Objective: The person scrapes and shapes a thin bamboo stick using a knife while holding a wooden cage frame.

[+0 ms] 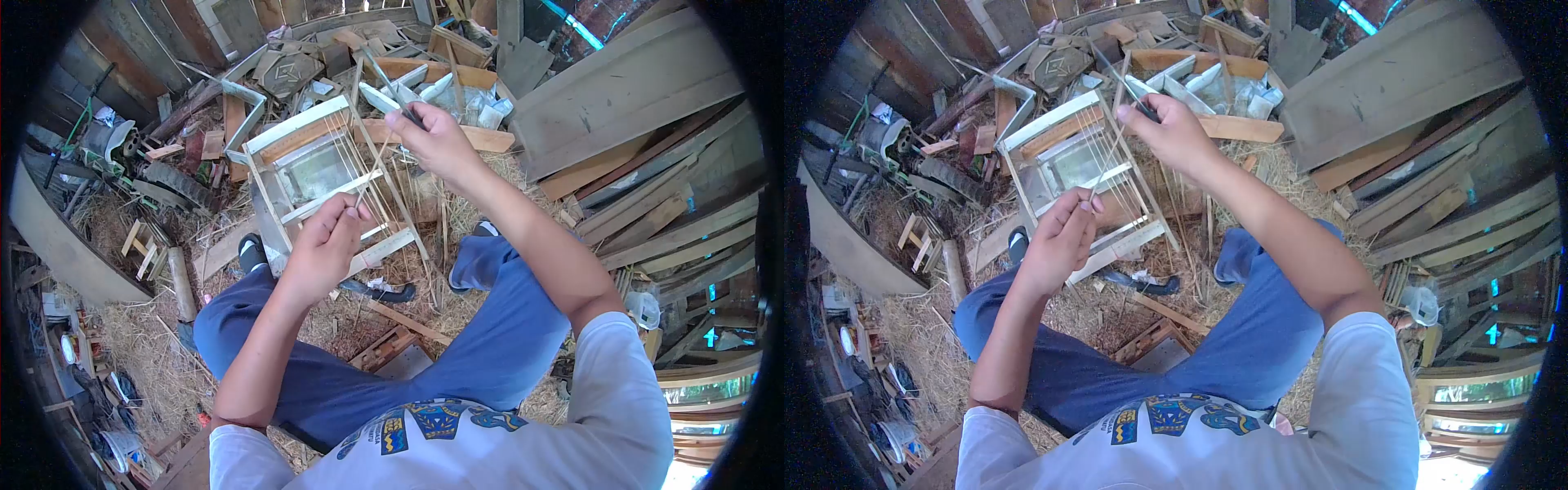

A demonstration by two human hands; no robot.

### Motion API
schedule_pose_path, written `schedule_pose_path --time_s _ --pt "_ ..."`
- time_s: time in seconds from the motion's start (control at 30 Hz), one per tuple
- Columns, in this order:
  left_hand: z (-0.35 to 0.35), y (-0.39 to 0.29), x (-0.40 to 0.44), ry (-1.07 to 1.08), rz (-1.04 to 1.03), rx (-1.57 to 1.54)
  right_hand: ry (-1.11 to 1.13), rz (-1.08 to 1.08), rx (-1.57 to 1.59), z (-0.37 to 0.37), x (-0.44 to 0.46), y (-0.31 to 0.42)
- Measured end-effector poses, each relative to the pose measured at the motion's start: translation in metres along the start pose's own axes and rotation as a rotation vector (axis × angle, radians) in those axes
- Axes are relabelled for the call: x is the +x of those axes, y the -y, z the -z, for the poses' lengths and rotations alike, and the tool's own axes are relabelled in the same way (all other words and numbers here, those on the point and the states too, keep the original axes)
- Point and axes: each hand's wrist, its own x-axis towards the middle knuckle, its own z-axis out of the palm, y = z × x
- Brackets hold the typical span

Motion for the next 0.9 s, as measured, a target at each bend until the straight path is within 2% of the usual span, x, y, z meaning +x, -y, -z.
schedule_pose_path --time_s 0.07,0.13,0.27,0.57,0.67,0.73,0.87,0.9 --pt "0.001 0.003 0.001 0.013 0.0 0.005 0.029 0.003 0.042 -0.001 0.0 0.0" --pt "0.004 0.004 0.002 0.064 0.092 -0.061 0.063 -0.121 0.123 0.001 -0.004 0.004" --pt "0.003 -0.002 0.0 0.045 0.147 -0.114 0.087 -0.172 0.206 -0.002 -0.012 0.019" --pt "-0.003 -0.003 0.005 -0.013 0.023 -0.051 0.209 -0.109 0.151 -0.014 -0.022 0.028" --pt "-0.004 -0.004 0.007 -0.026 0.013 -0.1 0.137 -0.04 0.085 -0.015 -0.02 0.018" --pt "-0.004 -0.007 0.008 -0.043 -0.016 -0.085 0.039 0.076 -0.109 -0.011 -0.02 0.014" --pt "-0.003 -0.008 0.01 -0.09 -0.054 -0.087 0.034 0.223 -0.279 -0.009 -0.029 0.02" --pt "-0.003 -0.008 0.011 -0.098 -0.058 -0.101 0.045 0.246 -0.413 -0.009 -0.034 0.026"
